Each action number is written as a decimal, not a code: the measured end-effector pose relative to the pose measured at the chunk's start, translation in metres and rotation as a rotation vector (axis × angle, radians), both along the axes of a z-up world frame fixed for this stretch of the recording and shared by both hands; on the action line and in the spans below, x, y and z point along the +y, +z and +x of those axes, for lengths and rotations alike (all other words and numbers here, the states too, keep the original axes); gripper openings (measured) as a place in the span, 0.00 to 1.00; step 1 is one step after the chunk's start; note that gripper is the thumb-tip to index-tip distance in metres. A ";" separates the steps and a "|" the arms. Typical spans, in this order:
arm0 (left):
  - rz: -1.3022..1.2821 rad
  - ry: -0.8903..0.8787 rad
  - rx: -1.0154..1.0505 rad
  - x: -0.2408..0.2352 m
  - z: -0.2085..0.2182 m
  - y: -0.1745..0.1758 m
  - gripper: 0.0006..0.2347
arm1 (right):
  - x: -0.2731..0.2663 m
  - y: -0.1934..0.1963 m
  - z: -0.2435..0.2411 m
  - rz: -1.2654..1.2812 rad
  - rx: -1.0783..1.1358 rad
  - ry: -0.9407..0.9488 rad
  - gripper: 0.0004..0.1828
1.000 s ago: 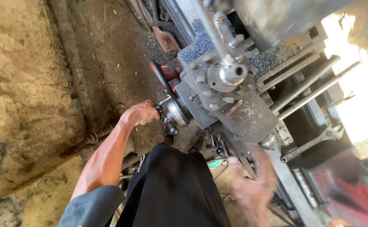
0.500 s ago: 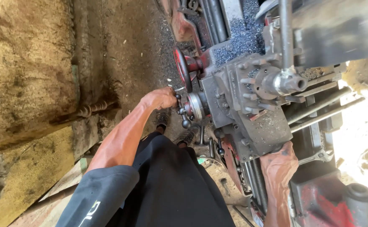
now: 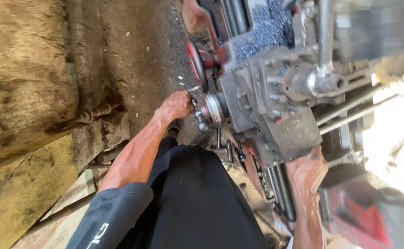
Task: The person operates a lathe by rotating different wheels and handles on the machine to move parts of the lathe.
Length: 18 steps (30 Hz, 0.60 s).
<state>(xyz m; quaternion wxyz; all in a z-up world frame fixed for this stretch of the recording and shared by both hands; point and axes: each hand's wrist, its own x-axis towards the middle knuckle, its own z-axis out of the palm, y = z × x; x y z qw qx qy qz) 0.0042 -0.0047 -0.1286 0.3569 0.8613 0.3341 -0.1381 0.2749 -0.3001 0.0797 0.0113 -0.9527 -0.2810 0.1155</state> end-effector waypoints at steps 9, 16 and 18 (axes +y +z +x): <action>0.291 -0.416 0.234 -0.014 -0.014 -0.067 0.16 | -0.041 0.040 -0.083 -0.196 0.061 -0.393 0.32; 0.126 -0.052 -0.085 -0.021 -0.008 0.032 0.13 | -0.048 -0.196 -0.139 -0.317 0.476 0.018 0.40; -0.268 0.085 0.109 -0.013 0.004 0.043 0.15 | -0.130 -0.367 -0.146 0.019 -0.424 0.519 0.10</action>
